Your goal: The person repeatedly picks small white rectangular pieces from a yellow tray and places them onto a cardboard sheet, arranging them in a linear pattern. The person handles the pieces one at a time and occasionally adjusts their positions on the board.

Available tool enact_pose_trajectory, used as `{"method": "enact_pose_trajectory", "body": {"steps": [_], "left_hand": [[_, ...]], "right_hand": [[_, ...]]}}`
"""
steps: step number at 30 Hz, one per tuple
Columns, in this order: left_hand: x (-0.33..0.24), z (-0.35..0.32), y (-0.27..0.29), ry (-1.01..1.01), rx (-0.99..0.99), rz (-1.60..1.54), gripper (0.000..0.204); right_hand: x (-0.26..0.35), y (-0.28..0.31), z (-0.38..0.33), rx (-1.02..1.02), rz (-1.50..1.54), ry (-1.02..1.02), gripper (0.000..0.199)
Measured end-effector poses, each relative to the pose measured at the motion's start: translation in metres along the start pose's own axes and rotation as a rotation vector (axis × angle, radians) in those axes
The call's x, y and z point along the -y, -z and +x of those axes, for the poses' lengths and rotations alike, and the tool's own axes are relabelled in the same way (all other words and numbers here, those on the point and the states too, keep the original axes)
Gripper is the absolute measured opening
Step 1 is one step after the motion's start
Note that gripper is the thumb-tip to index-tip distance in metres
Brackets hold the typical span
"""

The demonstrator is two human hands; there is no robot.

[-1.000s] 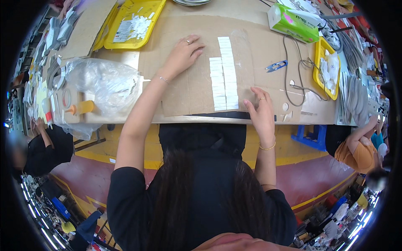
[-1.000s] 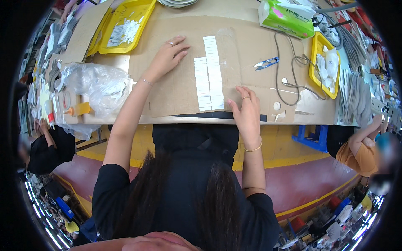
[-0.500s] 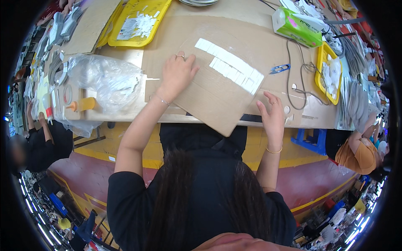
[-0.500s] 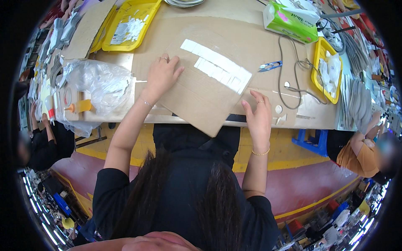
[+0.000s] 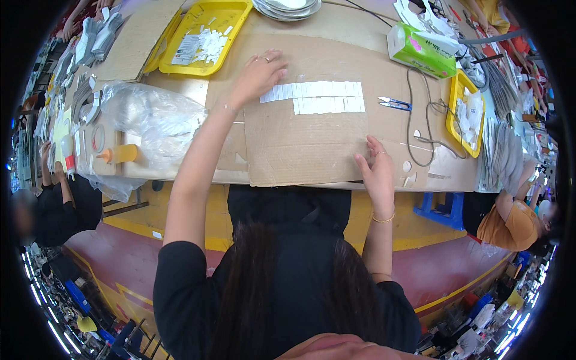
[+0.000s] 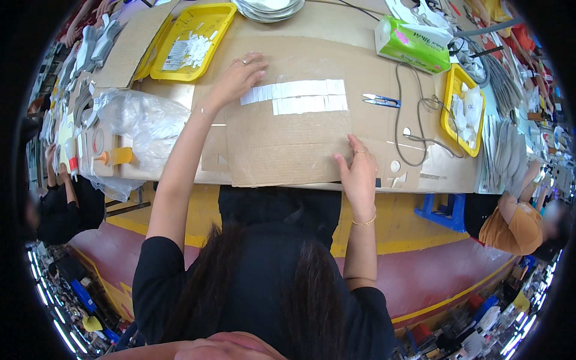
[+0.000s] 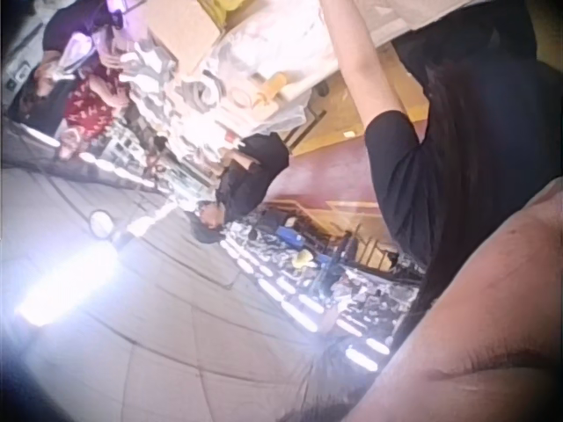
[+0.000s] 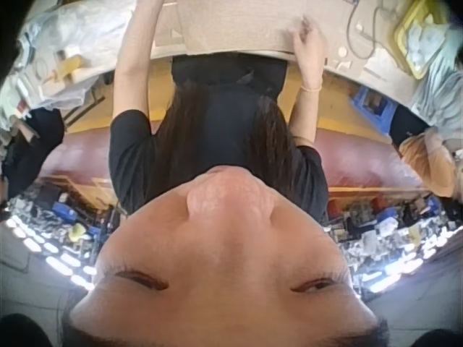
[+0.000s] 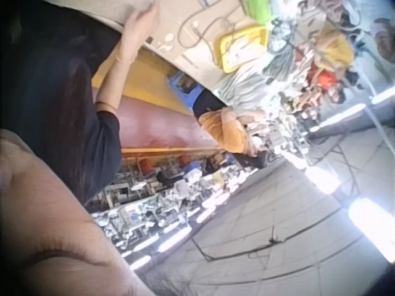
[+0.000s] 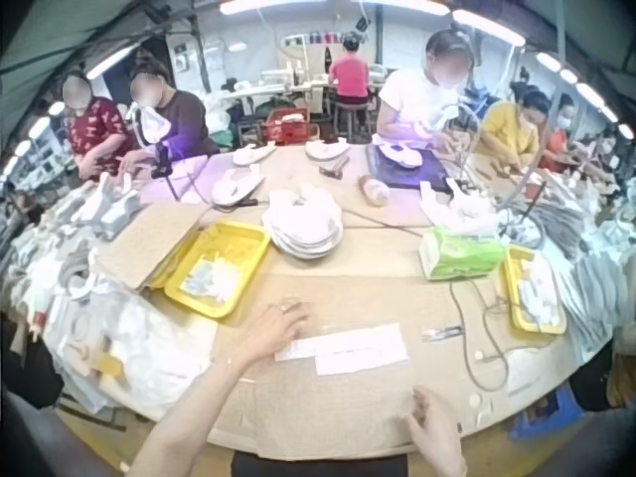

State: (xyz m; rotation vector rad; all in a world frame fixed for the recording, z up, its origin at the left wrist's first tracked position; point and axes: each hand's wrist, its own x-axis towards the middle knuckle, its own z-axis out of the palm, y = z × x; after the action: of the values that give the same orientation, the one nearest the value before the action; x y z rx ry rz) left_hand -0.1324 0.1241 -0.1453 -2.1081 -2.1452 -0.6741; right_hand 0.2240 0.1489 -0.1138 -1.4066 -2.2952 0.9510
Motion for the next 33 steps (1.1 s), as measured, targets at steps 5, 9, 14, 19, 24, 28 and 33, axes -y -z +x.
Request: {"method": "enact_pose_trajectory", "body": {"steps": [5, 9, 14, 19, 24, 28, 33], "left_hand": [[0.014, 0.0, -0.007, 0.17, 0.239, -0.051, 0.028], [-0.003, -0.025, 0.007, 0.288, 0.256, 0.021, 0.03], [-0.042, -0.078, 0.029, 0.426, 0.201, -0.033, 0.031], [-0.082, -0.122, 0.062, 0.592, 0.35, -0.124, 0.019], [-0.069, -0.11, 0.069, 0.548, 0.314, -0.309, 0.02], [-0.056, -0.068, 0.037, 0.256, 0.036, -0.254, 0.02], [-0.051, -0.032, 0.015, -0.026, 0.031, -0.03, 0.018]], "right_hand": [[0.009, 0.002, 0.003, -0.034, -0.096, -0.051, 0.049], [0.014, -0.003, 0.006, -0.069, -0.155, 0.055, 0.049], [0.015, -0.015, 0.008, -0.001, -0.199, 0.096, 0.05], [0.019, -0.014, 0.007, 0.032, -0.22, 0.106, 0.05], [0.028, -0.018, 0.007, -0.106, -0.188, 0.138, 0.043], [0.033, -0.028, 0.01, -0.107, -0.125, 0.24, 0.037], [0.031, -0.038, 0.004, -0.029, -0.003, 0.271, 0.033]]}}
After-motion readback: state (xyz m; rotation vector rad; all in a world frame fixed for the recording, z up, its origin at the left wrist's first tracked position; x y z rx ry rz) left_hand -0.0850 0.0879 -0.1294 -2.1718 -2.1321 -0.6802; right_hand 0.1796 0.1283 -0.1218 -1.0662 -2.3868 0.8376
